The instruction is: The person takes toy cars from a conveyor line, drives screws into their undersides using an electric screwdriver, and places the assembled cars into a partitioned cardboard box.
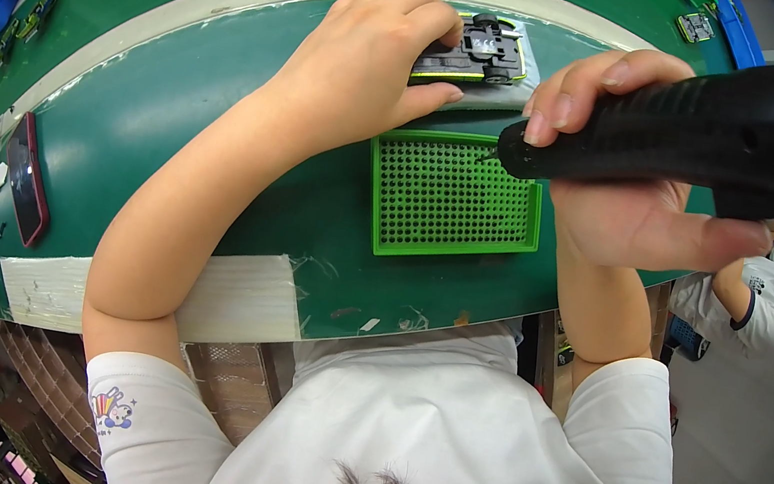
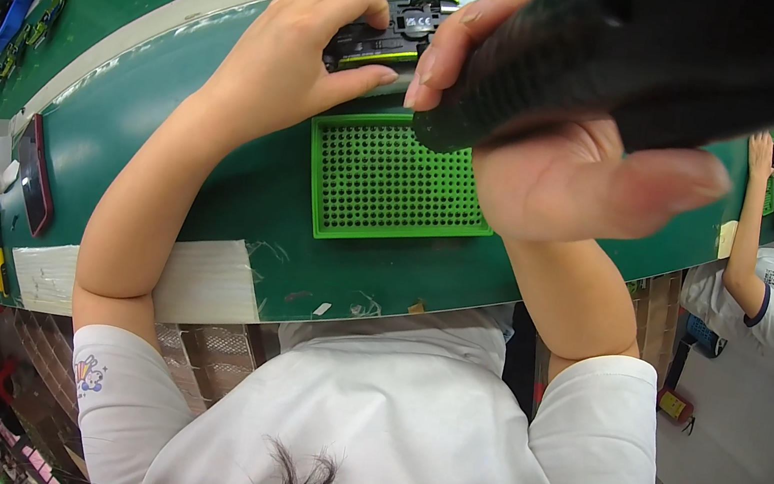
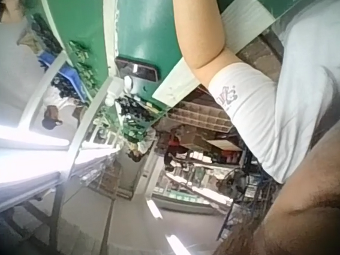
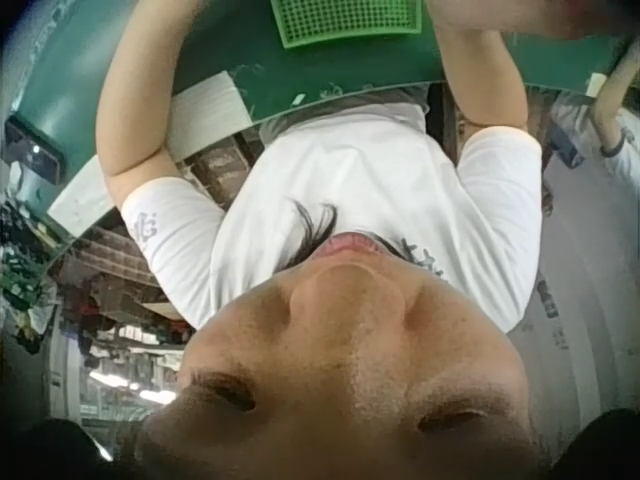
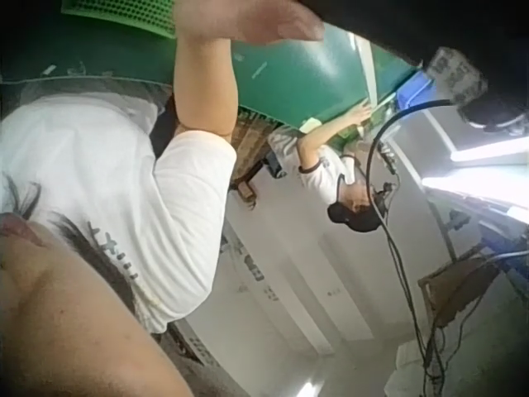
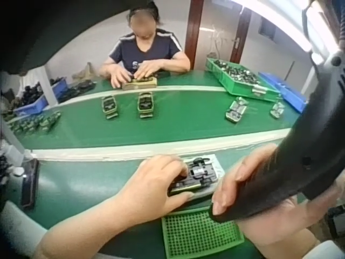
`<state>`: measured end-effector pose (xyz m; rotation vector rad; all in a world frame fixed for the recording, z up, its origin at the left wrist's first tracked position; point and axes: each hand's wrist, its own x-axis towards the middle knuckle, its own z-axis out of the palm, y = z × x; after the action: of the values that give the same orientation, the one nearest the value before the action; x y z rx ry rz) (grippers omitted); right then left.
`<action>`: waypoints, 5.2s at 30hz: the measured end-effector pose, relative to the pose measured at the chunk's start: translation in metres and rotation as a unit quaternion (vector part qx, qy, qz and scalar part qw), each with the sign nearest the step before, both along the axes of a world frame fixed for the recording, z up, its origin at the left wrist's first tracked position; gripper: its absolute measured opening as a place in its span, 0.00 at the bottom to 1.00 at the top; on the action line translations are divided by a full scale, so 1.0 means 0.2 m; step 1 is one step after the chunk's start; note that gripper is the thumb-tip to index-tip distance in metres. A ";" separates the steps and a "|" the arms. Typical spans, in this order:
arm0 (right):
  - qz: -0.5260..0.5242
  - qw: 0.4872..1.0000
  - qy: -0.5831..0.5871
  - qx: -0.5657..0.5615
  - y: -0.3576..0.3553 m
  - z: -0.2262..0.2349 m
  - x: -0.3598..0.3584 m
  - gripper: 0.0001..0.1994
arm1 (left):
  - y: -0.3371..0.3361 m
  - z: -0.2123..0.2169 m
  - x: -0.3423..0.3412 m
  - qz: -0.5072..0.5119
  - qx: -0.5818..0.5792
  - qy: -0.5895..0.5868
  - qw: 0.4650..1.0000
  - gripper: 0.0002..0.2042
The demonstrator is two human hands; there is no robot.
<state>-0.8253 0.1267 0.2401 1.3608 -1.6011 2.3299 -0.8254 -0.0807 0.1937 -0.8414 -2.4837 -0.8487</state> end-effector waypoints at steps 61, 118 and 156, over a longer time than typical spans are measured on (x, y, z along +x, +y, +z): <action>0.117 0.971 0.134 0.162 0.05 0.10 -0.12 0.58 | -0.01 0.04 -0.01 -0.037 0.074 -0.071 0.994 0.12; 0.032 0.997 -0.049 -0.057 -0.03 -0.15 -0.06 0.58 | -0.18 -0.09 0.11 0.069 0.079 -0.124 0.987 0.39; 0.102 0.957 -0.243 -0.121 -0.61 0.06 -0.12 0.53 | -0.24 -0.12 0.08 0.008 0.195 -0.197 0.961 0.26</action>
<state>-0.8496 0.0055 0.2512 0.9926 -1.2312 3.0466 -0.8103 -0.1279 0.1703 -0.5519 -2.4997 -1.5643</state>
